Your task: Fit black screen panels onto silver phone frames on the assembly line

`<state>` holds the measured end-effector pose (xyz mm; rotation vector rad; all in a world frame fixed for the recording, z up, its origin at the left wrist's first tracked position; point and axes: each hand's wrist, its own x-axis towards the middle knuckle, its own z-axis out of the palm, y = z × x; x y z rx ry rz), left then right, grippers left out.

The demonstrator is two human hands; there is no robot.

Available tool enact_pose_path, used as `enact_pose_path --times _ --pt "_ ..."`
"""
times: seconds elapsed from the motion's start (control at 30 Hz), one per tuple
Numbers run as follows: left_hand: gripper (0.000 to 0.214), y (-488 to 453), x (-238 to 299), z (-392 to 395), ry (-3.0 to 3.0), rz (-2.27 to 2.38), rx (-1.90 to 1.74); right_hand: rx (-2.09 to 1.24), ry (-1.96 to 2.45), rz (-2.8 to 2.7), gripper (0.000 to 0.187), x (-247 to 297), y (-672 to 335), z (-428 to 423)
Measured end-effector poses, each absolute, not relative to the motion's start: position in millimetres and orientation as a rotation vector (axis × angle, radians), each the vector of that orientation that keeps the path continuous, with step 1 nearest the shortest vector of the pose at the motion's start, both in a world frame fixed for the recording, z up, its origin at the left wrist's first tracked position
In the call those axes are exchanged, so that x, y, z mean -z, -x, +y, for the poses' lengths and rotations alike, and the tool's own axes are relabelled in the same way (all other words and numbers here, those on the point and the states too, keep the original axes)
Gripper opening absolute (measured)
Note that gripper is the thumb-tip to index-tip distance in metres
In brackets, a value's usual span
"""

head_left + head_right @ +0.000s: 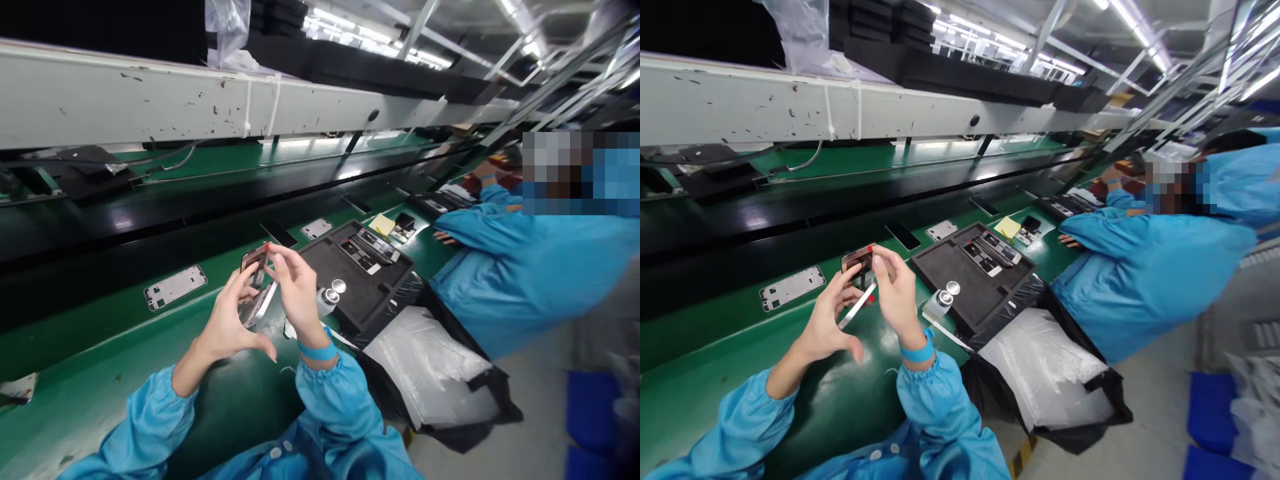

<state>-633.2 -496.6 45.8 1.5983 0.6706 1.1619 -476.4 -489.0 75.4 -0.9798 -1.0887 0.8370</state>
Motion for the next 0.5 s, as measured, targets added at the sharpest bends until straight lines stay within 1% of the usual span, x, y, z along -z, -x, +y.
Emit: enact_pose_path --times 0.13,0.23,0.3,0.37,0.43,0.5 --pt "0.151 637.1 -51.0 -497.7 -1.922 0.665 -1.151 -0.905 0.919 -1.043 0.043 -83.2 474.2 -477.3" --pt "0.149 644.1 -51.7 -492.9 -1.967 0.662 -1.137 -0.878 0.882 -1.074 0.040 -83.5 471.7 -470.4" --pt "0.148 653.6 -49.6 -483.8 -1.864 0.685 -1.195 -0.859 0.855 -1.129 0.039 -75.1 465.3 -466.6" --pt "0.146 665.7 -48.0 -472.5 -1.655 0.656 -1.265 -0.809 0.919 -1.232 0.038 -57.5 456.2 -463.4" --pt "0.141 677.1 -50.1 -464.9 -1.399 0.488 -1.289 -0.722 1.093 -1.425 0.041 -33.4 450.2 -461.1" --pt "0.141 683.6 -56.3 -465.3 -1.188 0.231 -1.231 -0.668 1.227 -1.643 0.041 -9.2 452.5 -460.8"
